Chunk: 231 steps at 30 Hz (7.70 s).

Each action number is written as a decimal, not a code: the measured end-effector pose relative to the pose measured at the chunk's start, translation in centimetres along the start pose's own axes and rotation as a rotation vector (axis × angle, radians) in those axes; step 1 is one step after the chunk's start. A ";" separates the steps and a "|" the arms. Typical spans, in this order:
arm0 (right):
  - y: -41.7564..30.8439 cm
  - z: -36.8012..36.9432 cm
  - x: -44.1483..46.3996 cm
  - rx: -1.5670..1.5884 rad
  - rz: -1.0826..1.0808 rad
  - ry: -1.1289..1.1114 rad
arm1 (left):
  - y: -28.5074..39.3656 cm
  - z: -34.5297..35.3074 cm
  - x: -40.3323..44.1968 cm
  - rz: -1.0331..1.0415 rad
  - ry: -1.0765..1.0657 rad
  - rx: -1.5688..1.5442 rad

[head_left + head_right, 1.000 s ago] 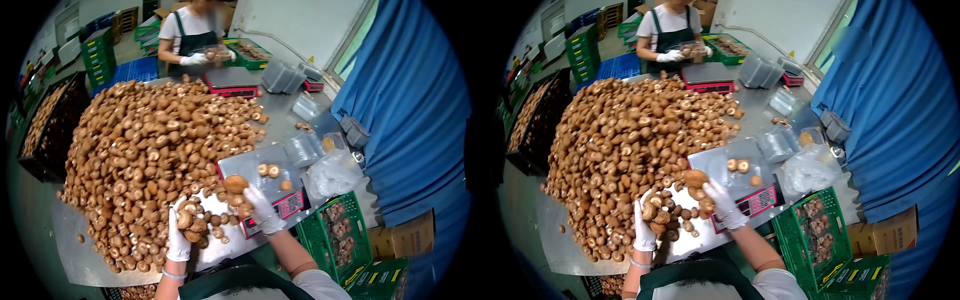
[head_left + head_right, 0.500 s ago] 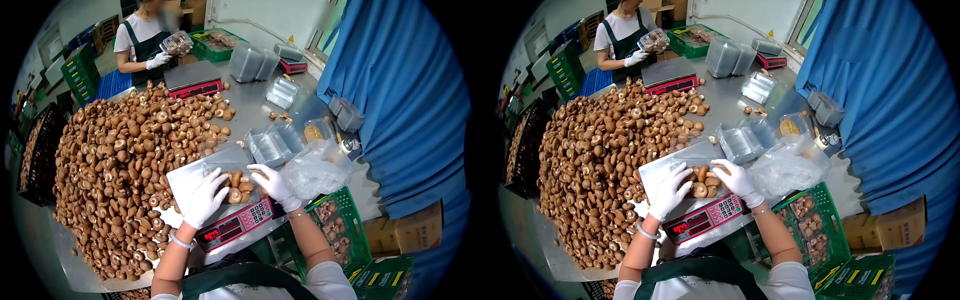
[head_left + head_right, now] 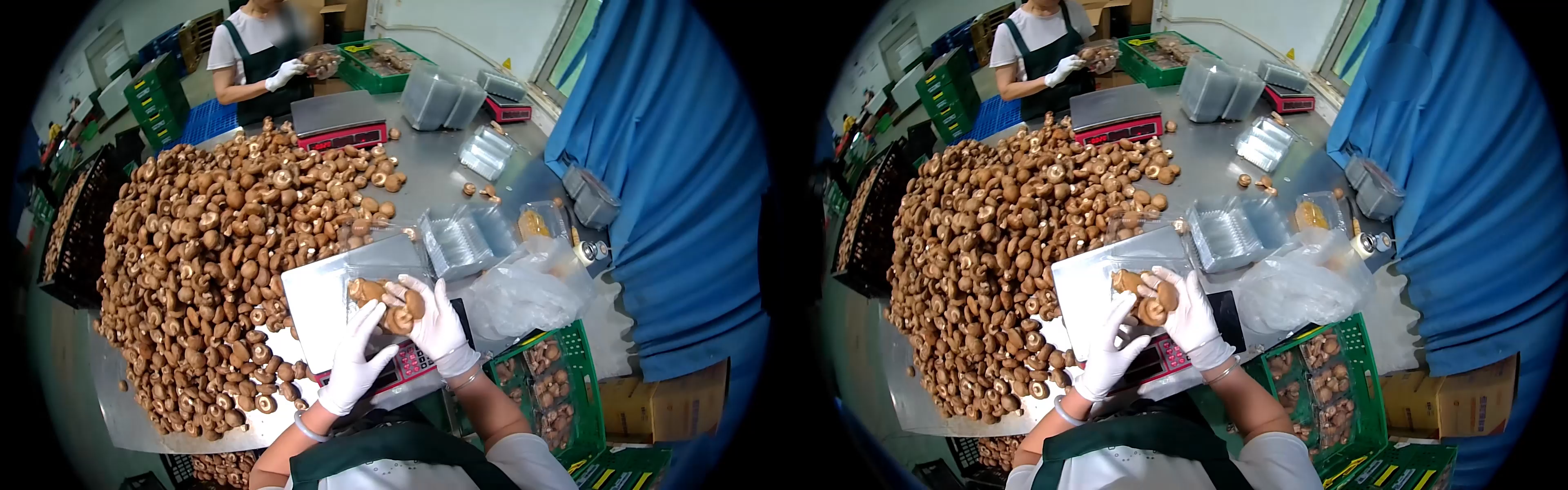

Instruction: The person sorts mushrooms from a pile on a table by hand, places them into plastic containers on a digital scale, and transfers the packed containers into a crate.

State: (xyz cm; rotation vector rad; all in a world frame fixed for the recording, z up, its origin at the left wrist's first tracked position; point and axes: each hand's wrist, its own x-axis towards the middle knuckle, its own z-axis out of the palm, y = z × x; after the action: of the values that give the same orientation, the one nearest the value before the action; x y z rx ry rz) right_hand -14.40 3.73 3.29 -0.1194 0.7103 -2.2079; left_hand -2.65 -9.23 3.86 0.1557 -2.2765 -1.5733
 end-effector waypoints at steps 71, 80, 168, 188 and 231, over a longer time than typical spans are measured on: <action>41.6 18.7 8.7 -1.113 0.606 -0.647 | -17.8 -38.4 -29.2 -0.493 0.869 0.708; 35.5 12.8 8.4 -0.298 0.654 -0.228 | -15.2 -40.0 -30.8 -0.446 1.006 0.708; 2.6 3.1 3.8 -2.394 -0.528 -0.518 | -5.0 -6.2 0.4 -0.396 0.310 -0.990; -4.2 -3.1 0.0 -1.589 -0.621 0.211 | -7.8 -4.7 -3.3 -0.613 0.083 -0.896; -16.6 -12.9 -19.5 -2.230 -0.840 0.929 | -1.8 4.3 -2.1 -0.860 -0.423 -1.196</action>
State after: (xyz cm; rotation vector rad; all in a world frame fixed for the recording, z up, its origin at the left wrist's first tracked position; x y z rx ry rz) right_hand -16.19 32.35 4.00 -0.5141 3.6559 -0.6215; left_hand -2.44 -5.44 0.40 0.5383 -1.0687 -3.3566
